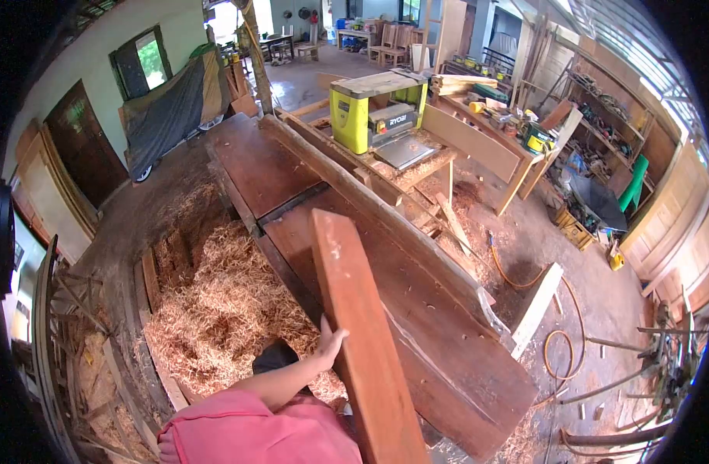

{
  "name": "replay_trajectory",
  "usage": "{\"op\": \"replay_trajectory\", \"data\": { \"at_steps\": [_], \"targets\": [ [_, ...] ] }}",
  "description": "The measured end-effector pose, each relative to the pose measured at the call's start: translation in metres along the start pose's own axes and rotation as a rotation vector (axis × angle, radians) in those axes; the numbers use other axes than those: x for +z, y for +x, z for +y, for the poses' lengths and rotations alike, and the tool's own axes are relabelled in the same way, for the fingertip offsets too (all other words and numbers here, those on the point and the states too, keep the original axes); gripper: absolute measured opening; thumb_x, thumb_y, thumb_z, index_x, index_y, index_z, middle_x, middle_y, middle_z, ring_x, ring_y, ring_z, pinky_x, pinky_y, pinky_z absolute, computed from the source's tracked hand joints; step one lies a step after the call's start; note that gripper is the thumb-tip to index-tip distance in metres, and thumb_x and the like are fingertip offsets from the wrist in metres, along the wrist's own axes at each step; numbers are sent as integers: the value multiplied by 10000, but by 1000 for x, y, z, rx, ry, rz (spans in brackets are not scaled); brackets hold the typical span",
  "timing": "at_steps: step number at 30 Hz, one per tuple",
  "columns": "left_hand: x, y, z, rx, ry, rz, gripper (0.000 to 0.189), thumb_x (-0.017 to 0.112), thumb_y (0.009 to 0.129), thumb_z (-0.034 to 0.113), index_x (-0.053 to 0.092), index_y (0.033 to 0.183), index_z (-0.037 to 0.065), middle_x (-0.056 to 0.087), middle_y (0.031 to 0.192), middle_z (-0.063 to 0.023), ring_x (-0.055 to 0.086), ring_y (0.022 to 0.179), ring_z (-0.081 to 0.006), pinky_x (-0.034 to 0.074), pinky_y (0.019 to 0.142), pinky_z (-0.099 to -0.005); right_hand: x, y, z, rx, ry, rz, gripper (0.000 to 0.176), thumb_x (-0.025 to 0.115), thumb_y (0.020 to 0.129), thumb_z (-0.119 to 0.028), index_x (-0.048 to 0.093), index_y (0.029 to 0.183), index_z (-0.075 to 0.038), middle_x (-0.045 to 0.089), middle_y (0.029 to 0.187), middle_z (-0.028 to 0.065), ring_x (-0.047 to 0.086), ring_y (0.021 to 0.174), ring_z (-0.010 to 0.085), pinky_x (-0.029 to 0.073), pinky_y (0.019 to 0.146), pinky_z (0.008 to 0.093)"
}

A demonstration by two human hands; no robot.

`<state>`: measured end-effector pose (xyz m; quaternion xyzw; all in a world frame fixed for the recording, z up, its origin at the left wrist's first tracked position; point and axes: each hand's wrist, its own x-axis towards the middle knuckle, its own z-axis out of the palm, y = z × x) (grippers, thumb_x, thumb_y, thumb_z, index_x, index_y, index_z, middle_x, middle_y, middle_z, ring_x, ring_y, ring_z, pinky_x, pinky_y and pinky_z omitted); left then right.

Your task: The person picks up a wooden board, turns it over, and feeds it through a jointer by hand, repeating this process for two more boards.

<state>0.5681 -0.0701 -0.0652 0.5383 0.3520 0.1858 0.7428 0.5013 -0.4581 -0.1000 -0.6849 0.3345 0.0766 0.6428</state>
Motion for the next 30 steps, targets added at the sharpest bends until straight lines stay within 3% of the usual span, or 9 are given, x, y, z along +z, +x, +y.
{"op": "replay_trajectory", "data": {
  "at_steps": [1, 3, 6, 9, 10, 19, 24, 30],
  "targets": [
    [-8, 0, -9, 89, 81, -80, 1073, 735, 854, 289, 81, 1620, -81, 270, 1637, -302, 311, 1523, -377, 279, 1249, -403, 0, 1, 0, 2, 1, 8, 851, 629, 978, -617, 430, 1564, -33, 510, 1529, 181, 516, 1352, 314, 437, 1131, 456],
    [-13, -3, -35, -33, 484, 184, 1073, 736, 897, 434, 109, 1646, -9, 195, 1668, -324, 239, 1557, -416, 219, 1267, -506, 0, 2, 2, 16, -8, 22, 850, 628, 979, -616, 429, 1564, -32, 509, 1530, 181, 515, 1352, 314, 436, 1131, 454],
    [-19, 4, -1, 363, 1289, 134, 1011, 636, 940, 615, 152, 1675, 117, 143, 1710, -266, 160, 1584, -425, 141, 1253, -633, 4, 5, 4, 29, -22, 33, 847, 626, 982, -613, 428, 1564, -31, 508, 1530, 181, 515, 1352, 313, 436, 1132, 452],
    [-6, 45, 27, 388, 1543, -176, 898, 514, 971, 690, 217, 1677, 219, 125, 1741, -174, 119, 1598, -411, 106, 1224, -714, 8, 6, 4, 42, -30, 56, 845, 625, 984, -610, 427, 1565, -29, 507, 1531, 182, 514, 1353, 312, 436, 1132, 449],
    [-2, 50, 28, 378, 1564, -151, 857, 439, 981, 722, 255, 1669, 245, 123, 1754, -109, 96, 1606, -393, 102, 1244, -685, 8, 6, 3, 40, -36, 62, 844, 625, 985, -609, 426, 1565, -28, 507, 1531, 182, 514, 1353, 312, 436, 1132, 448],
    [35, 134, 55, 329, 1584, -178, 882, 434, 989, 712, 202, 1683, 220, 96, 1758, -117, 50, 1608, -410, 62, 1244, -700, 21, 9, 8, 54, -70, 122, 838, 621, 992, -601, 423, 1566, -23, 504, 1533, 183, 511, 1353, 309, 435, 1133, 441],
    [44, 185, 53, 338, 1593, -166, 939, 388, 973, 775, 144, 1691, 220, 57, 1760, -120, 28, 1605, -423, 53, 1242, -707, 30, 10, 12, 69, -81, 178, 834, 619, 996, -596, 421, 1566, -21, 502, 1534, 184, 510, 1353, 307, 434, 1134, 437],
    [47, 205, 79, 278, 1653, -183, 944, 383, 971, 782, 124, 1692, 230, 32, 1763, -110, 19, 1607, -416, 64, 1244, -708, 29, 3, 20, 99, -114, 256, 829, 616, 1001, -590, 418, 1566, -17, 500, 1535, 185, 509, 1353, 306, 433, 1135, 432]
  ]
}}
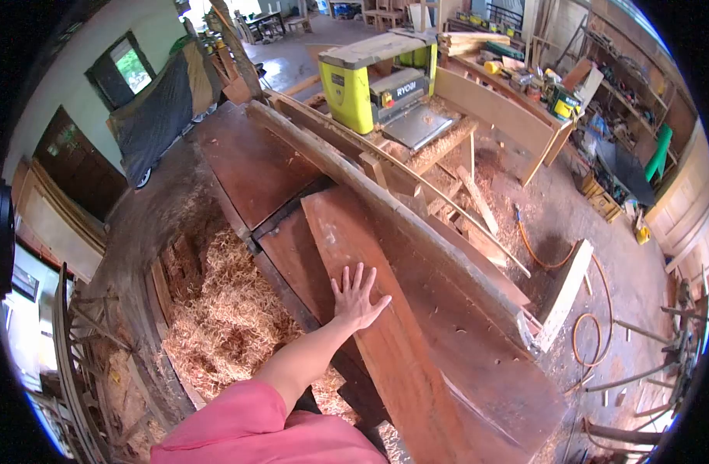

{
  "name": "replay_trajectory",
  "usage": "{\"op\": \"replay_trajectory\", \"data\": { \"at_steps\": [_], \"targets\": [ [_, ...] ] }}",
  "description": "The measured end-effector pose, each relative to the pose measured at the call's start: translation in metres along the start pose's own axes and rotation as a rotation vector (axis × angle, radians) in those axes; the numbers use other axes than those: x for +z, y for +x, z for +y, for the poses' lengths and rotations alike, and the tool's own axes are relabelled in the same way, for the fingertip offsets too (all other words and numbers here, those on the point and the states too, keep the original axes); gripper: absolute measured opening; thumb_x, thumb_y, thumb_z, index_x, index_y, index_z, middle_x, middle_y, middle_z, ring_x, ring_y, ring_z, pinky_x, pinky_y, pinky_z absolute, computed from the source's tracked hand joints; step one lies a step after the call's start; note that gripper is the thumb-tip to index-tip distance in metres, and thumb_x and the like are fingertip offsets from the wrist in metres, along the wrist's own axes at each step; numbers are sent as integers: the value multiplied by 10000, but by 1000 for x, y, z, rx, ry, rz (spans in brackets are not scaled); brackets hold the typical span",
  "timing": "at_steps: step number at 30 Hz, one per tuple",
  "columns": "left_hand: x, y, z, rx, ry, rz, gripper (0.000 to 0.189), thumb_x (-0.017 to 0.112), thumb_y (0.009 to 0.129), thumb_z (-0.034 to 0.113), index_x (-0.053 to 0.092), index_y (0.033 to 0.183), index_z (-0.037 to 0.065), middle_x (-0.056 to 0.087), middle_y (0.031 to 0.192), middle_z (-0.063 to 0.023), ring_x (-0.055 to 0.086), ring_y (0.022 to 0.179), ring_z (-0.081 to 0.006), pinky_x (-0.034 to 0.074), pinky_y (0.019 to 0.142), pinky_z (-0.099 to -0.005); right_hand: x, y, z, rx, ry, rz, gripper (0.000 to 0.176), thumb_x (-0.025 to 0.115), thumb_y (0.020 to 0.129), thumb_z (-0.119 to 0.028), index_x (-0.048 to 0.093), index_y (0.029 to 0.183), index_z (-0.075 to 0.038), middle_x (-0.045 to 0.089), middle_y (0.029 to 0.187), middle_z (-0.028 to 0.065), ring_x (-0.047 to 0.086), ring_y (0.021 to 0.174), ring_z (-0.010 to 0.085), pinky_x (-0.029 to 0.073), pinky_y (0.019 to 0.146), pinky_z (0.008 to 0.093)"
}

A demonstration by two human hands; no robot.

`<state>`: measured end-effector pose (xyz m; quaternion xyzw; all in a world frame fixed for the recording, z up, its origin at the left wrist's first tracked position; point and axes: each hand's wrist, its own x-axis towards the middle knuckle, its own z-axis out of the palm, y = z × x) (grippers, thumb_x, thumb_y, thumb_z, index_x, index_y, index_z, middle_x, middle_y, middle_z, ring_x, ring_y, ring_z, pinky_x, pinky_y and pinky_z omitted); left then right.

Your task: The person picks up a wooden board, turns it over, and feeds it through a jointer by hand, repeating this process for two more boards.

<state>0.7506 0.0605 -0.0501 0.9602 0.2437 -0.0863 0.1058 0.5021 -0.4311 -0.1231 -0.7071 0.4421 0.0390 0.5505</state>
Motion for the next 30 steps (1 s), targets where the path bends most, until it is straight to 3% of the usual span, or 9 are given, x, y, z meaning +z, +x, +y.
{"op": "replay_trajectory", "data": {
  "at_steps": [13, 16, 19, 20, 22, 24, 27, 28, 30],
  "targets": [
    [-15, 49, -40, -50, 24, -11, 954, 510, 956, 727, 133, 1689, 246, 47, 1760, -112, 26, 1606, -415, 74, 1226, -734, -24, -11, 42, 67, -18, 48, 789, 580, 1040, -549, 397, 1579, -3, 478, 1562, 184, 496, 1369, 320, 419, 1146, 444],
    [-17, 54, -43, -63, 23, -38, 951, 516, 956, 723, 139, 1687, 246, 45, 1759, -115, 24, 1604, -424, 75, 1225, -735, -19, -20, 33, 56, -121, 108, 802, 583, 1037, -554, 397, 1578, 8, 462, 1577, 187, 487, 1379, 325, 410, 1154, 451],
    [-17, 60, -46, -76, 31, -55, 952, 515, 958, 722, 129, 1688, 250, 44, 1758, -120, 21, 1603, -430, 80, 1226, -731, -22, -25, 9, 11, -440, 25, 811, 598, 1031, -546, 397, 1571, 25, 423, 1603, 227, 473, 1407, 349, 380, 1180, 467],
    [-17, 62, -47, -79, 38, -53, 953, 516, 957, 722, 128, 1689, 250, 44, 1758, -121, 23, 1603, -431, 82, 1226, -730, -17, -33, -27, -43, -691, -17, 858, 635, 1000, -563, 399, 1564, 38, 334, 1645, 277, 391, 1477, 392, 327, 1213, 497],
    [-17, 65, -50, -72, 44, -37, 959, 536, 953, 711, 136, 1689, 246, 54, 1757, -130, 35, 1601, -436, 89, 1225, -730, -18, -39, -33, -275, -970, 66, 960, 724, 919, -586, 385, 1575, 27, 253, 1672, 302, 279, 1530, 438, 275, 1236, 527],
    [-13, 67, -52, -66, 55, -16, 959, 548, 950, 705, 147, 1688, 241, 63, 1755, -135, 42, 1600, -438, 93, 1223, -730, 2, -46, -79, -616, -770, -23, 1017, 805, 816, -595, 412, 1582, -53, 231, 1673, 312, 189, 1545, 500, 238, 1230, 609],
    [-13, 69, -56, -62, 61, 3, 962, 562, 947, 696, 162, 1687, 230, 74, 1754, -141, 45, 1600, -440, 95, 1221, -732, -13, -11, -93, -951, -1187, -379, 1015, 839, 748, -589, 441, 1579, -161, 256, 1661, 307, 177, 1537, 545, 208, 1201, 695],
    [-14, 71, -56, -60, 60, 8, 963, 566, 946, 694, 167, 1686, 225, 77, 1753, -143, 45, 1600, -441, 95, 1220, -733, -11, -3, -95, -1014, -1215, -528, 930, 828, 740, -603, 515, 1526, -215, 292, 1653, 282, 192, 1529, 561, 189, 1177, 741],
    [-13, 72, -57, -57, 61, 17, 962, 569, 947, 689, 173, 1686, 217, 81, 1752, -146, 52, 1598, -444, 103, 1216, -735, -3, 4, -95, -1125, -1215, -588, 884, 820, 741, -609, 563, 1486, -207, 319, 1646, 263, 208, 1524, 558, 186, 1180, 740]
  ]
}}
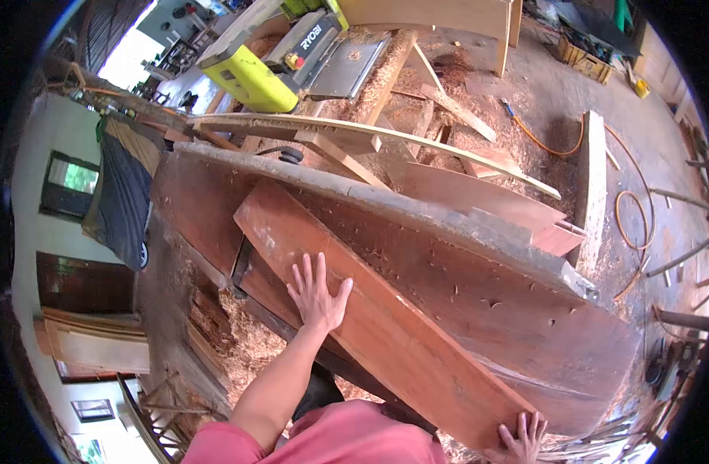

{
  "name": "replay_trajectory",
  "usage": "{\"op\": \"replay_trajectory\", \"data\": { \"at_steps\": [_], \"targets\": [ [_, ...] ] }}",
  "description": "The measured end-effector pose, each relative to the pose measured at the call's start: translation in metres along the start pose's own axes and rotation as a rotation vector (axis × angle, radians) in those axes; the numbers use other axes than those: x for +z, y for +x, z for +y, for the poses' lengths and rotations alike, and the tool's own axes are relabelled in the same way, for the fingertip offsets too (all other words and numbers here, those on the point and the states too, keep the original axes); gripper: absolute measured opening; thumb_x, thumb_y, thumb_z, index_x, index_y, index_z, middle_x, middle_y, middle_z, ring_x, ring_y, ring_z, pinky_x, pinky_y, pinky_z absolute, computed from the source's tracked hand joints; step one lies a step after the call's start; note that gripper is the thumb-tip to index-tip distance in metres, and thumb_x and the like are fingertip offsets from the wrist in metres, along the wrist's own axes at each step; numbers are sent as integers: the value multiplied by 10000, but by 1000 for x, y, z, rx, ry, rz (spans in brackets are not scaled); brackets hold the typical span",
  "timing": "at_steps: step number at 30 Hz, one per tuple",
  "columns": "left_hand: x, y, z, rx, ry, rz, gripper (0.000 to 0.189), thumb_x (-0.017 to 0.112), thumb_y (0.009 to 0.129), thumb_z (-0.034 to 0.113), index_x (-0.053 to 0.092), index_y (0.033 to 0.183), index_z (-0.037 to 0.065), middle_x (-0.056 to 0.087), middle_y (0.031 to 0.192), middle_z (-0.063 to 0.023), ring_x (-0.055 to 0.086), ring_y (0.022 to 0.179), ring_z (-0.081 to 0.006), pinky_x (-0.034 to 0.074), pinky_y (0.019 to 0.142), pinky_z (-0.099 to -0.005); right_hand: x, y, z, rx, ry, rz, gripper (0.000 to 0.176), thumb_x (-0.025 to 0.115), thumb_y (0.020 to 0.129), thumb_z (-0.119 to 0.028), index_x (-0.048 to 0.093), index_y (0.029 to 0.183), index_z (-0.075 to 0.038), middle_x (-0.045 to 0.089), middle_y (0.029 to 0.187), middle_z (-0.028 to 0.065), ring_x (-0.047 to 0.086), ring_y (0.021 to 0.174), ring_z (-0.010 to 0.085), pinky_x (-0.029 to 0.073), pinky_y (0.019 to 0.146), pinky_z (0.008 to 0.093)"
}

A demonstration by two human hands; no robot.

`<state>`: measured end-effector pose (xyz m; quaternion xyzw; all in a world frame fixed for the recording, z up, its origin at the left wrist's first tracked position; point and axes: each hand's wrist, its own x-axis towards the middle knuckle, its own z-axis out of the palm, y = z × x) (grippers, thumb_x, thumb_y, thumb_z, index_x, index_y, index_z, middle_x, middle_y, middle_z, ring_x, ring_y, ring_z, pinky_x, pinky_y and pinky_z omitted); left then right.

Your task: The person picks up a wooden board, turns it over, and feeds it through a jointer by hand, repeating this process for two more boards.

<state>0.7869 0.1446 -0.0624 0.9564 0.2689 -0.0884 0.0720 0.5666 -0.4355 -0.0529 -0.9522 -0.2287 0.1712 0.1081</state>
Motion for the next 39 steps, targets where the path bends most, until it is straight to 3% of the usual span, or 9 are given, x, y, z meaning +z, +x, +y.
{"op": "replay_trajectory", "data": {
  "at_steps": [2, 6, 12, 15, 16, 19, 39],
  "targets": [
    [-2, 5, 0, -5, 23, 4, 957, 557, 951, 694, 176, 1685, 213, 84, 1751, -148, 60, 1598, -442, 107, 1221, -727, 6, 3, -1, -53, -11, 13, 802, 812, 737, -605, 644, 1407, -199, 376, 1618, 255, 235, 1516, 554, 187, 1183, 742],
    [-2, 7, -1, -19, 62, -9, 951, 536, 956, 707, 174, 1685, 214, 87, 1749, -152, 69, 1599, -435, 110, 1233, -709, 7, 8, -5, -60, 6, 31, 787, 819, 713, -602, 672, 1374, -201, 429, 1583, 255, 282, 1506, 533, 220, 1171, 749],
    [3, 12, -10, 7, 56, 49, 953, 569, 945, 686, 192, 1683, 216, 120, 1745, -160, 106, 1587, -462, 160, 1197, -745, 8, 16, -9, -90, 15, 92, 854, 833, 689, -612, 647, 1409, -194, 431, 1585, 252, 292, 1512, 513, 235, 1181, 732],
    [3, 14, -13, 3, 57, 49, 956, 555, 941, 705, 192, 1683, 224, 122, 1744, -159, 105, 1588, -459, 151, 1203, -739, 18, 16, -14, -106, -94, 165, 725, 787, 782, -667, 650, 1293, -170, 466, 1548, 266, 369, 1492, 461, 223, 1219, 656],
    [3, 14, -14, -3, 60, 38, 958, 544, 943, 716, 191, 1683, 221, 114, 1746, -155, 97, 1590, -454, 141, 1209, -734, 41, 6, -2, -123, -172, 136, 808, 625, 770, -853, 685, 1290, -238, 323, 1649, 273, 191, 1546, 547, 68, 1215, 745],
    [3, 17, -17, -1, 65, 41, 965, 537, 940, 729, 192, 1683, 220, 116, 1746, -152, 98, 1591, -449, 142, 1214, -729, 46, 5, -5, -111, -141, 153, 795, 656, 773, -823, 683, 1300, -229, 352, 1635, 273, 232, 1541, 528, 108, 1221, 727],
    [1, 35, -36, 9, 68, 77, 942, 564, 948, 680, 195, 1683, 221, 142, 1742, -156, 129, 1585, -458, 175, 1196, -741, 43, 28, -24, -113, -108, 188, 761, 674, 784, -782, 697, 1238, -171, 430, 1570, 321, 283, 1525, 529, 99, 1227, 709]
  ]
}}
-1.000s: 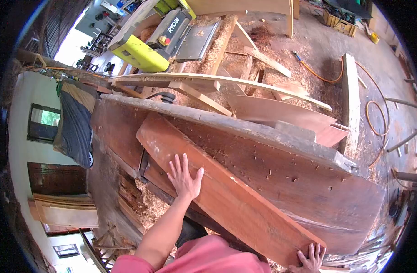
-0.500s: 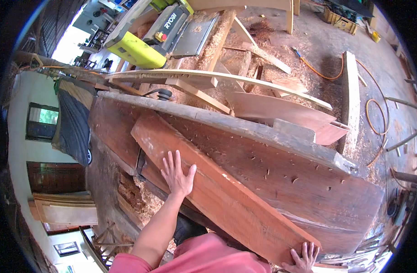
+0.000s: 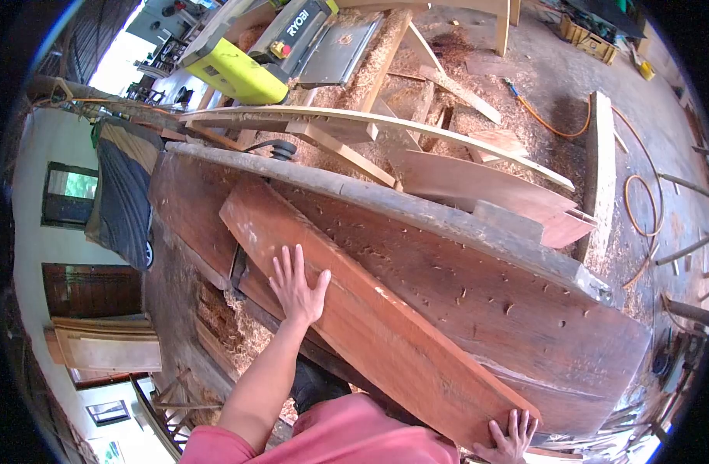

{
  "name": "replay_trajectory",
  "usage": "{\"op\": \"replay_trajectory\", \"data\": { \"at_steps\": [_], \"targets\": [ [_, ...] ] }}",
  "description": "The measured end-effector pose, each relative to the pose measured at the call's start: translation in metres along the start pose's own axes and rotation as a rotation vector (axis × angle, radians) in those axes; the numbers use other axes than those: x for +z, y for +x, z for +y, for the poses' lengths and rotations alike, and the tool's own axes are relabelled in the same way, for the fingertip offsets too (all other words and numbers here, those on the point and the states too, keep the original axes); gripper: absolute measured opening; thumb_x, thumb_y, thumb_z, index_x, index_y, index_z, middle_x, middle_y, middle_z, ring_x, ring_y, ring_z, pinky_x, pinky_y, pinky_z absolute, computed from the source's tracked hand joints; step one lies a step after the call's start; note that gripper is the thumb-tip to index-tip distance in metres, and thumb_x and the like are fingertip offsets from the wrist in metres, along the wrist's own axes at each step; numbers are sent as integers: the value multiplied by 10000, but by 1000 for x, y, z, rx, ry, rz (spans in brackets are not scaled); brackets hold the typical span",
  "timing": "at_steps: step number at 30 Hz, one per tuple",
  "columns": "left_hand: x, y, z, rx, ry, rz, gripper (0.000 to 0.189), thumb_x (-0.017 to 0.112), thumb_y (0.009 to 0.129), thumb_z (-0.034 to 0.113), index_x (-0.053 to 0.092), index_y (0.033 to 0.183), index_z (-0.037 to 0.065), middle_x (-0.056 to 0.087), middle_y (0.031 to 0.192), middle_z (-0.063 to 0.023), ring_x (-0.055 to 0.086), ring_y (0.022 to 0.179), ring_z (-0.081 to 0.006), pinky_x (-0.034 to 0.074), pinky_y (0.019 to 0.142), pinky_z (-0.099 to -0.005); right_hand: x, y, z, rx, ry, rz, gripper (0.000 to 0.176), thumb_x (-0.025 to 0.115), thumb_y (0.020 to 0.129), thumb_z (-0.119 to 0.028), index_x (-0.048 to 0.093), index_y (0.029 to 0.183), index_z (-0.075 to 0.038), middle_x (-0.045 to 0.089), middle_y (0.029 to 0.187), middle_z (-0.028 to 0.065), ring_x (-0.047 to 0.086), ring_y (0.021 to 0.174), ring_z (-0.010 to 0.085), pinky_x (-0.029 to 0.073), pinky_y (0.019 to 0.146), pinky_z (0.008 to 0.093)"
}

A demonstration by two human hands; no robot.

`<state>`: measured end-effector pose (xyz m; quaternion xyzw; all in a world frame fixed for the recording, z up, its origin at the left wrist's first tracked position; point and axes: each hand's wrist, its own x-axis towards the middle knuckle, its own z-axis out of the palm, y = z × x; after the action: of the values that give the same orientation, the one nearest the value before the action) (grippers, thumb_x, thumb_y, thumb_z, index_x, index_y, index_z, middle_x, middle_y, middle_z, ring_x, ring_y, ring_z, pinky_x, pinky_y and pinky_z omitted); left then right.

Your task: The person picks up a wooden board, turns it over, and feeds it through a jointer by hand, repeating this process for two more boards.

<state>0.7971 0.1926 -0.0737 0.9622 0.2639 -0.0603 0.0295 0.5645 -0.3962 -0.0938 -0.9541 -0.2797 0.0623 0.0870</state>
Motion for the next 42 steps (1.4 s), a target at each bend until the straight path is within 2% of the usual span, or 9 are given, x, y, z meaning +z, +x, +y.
{"op": "replay_trajectory", "data": {
  "at_steps": [8, 20, 27, 29, 32, 36, 37, 40, 42],
  "targets": [
    [-2, 9, -8, 1, -20, 20, 938, 567, 943, 686, 222, 1677, 215, 163, 1736, -163, 141, 1580, -464, 181, 1189, -748, -2, 15, -6, -2, 13, 22, 718, 680, 793, -752, 725, 1175, -146, 441, 1563, 321, 289, 1524, 528, 117, 1224, 710],
    [-3, 27, -22, -10, -20, 26, 944, 575, 938, 691, 221, 1678, 223, 167, 1736, -158, 138, 1582, -457, 184, 1193, -743, -2, 39, -12, 13, 20, -6, 717, 674, 810, -745, 724, 1203, -148, 445, 1566, 309, 303, 1520, 522, 124, 1213, 725],
    [-3, 44, -37, -28, -5, 26, 941, 576, 944, 683, 195, 1683, 243, 146, 1744, -141, 124, 1591, -438, 173, 1204, -734, 0, 57, -20, -3, 24, 13, 727, 688, 792, -754, 729, 1218, -165, 462, 1552, 309, 342, 1501, 520, 162, 1205, 728],
    [-7, 51, -43, -41, -6, 8, 956, 543, 940, 727, 194, 1683, 237, 135, 1746, -141, 117, 1594, -432, 155, 1217, -722, -2, 69, -27, -1, 33, 14, 733, 698, 781, -758, 734, 1215, -169, 469, 1545, 310, 344, 1500, 520, 167, 1205, 726],
    [-7, 71, -65, -48, -7, 22, 955, 530, 941, 740, 204, 1681, 234, 143, 1744, -143, 120, 1596, -424, 157, 1220, -718, 0, 97, -41, -56, 47, 50, 764, 718, 748, -780, 743, 1212, -173, 477, 1543, 300, 356, 1493, 519, 168, 1205, 724],
    [-10, 122, -116, -51, 7, 78, 929, 542, 949, 714, 222, 1678, 236, 170, 1739, -143, 138, 1593, -423, 178, 1212, -720, -4, 163, -83, -88, 73, 4, 786, 759, 682, -787, 752, 1225, -218, 441, 1573, 276, 293, 1521, 515, 138, 1186, 758],
    [-9, 136, -133, -56, 7, 90, 924, 545, 950, 710, 225, 1677, 239, 173, 1738, -141, 141, 1592, -423, 179, 1212, -719, -11, 183, -96, -77, 119, -52, 777, 756, 717, -760, 724, 1302, -249, 423, 1595, 236, 270, 1531, 510, 124, 1196, 735],
    [-19, 174, -171, -81, -14, 103, 878, 540, 964, 685, 249, 1669, 249, 174, 1741, -117, 165, 1585, -431, 188, 1213, -713, -18, 239, -125, -189, 54, -152, 828, 747, 719, -773, 681, 1373, -270, 429, 1587, 230, 251, 1531, 516, 149, 1180, 748],
    [-29, 197, -196, -104, -31, 99, 834, 527, 985, 660, 285, 1659, 234, 163, 1746, -105, 187, 1577, -443, 200, 1210, -710, -20, 277, -139, -278, 62, -191, 847, 702, 763, -779, 650, 1417, -243, 380, 1604, 261, 223, 1534, 515, 171, 1168, 753]
  ]
}}
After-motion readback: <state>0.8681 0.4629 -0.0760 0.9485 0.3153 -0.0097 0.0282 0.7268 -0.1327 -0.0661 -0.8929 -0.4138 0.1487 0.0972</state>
